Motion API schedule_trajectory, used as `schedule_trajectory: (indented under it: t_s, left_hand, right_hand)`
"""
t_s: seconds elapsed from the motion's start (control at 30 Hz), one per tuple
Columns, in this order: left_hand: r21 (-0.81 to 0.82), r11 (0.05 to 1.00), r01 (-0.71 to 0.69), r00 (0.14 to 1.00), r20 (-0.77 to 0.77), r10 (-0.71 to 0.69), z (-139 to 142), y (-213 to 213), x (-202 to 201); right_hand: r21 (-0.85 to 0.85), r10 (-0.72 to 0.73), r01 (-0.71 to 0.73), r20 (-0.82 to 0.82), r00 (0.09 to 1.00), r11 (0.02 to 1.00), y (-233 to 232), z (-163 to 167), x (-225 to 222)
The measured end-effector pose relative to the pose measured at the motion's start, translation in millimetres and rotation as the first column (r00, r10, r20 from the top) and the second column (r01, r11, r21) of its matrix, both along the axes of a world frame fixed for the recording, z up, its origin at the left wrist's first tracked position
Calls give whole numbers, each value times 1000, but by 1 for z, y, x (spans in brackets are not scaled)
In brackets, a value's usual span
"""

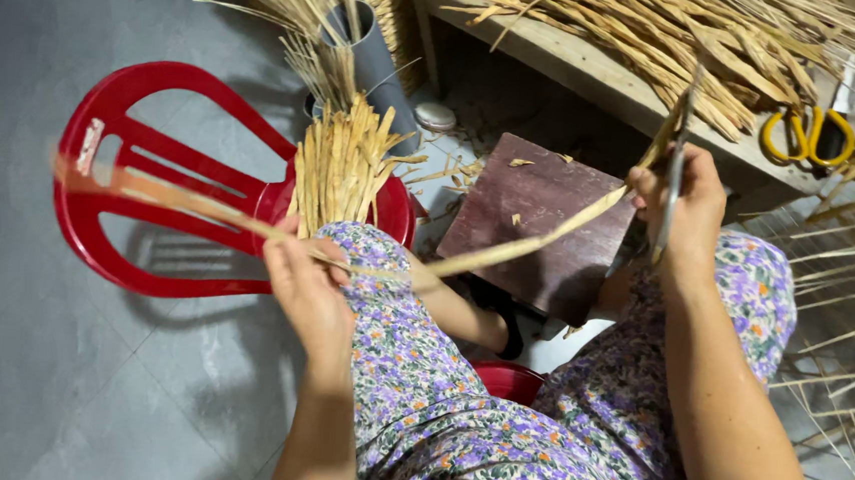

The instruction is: The person sits on a low stool and uses shears to trim dried plant stems one at a time. They hold each stem with the left hand, cut off the ends with the right hand, and place the trimmed pieces into a red plastic chair. The process is repeated continuously for the duration of the clip.

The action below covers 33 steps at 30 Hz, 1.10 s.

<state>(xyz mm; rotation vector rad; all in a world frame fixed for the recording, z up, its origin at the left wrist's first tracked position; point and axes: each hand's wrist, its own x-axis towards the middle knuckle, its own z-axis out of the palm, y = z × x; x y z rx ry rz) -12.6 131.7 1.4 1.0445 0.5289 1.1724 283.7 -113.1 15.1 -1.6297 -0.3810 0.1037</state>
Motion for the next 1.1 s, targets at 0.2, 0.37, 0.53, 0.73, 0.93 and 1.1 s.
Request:
schedule_trajectory:
  t_s: [0.2,0.37,0.53,0.73,0.93,1.1]
  left_hand:
    - [113,909,400,839,-445,-314,2,-10,-2]
    - [168,819,549,681,-658,-321,9,-17,-1]
    - [112,760,641,596,-696,-400,12,-20,-2]
    - [52,709,703,516,-723,-460,6,-23,1]
    - [42,679,733,459,-766,-449,5,-23,1]
    - [36,697,716,459,-777,-431,3,-23,-2]
  right_hand:
    - [-235,49,32,329,943,971,3,10,-16]
    - [-276,311,-274,100,945,921,8,16,-28]
    - [-142,595,-584,48,802,799,13,20,-34]
    - [-211,563,-562,-59,824,800,9,31,-39]
    - [-341,529,-508,-36,848,791,6,18,-33]
    - [-235,527,-524,-59,848,818,4,-3,-25]
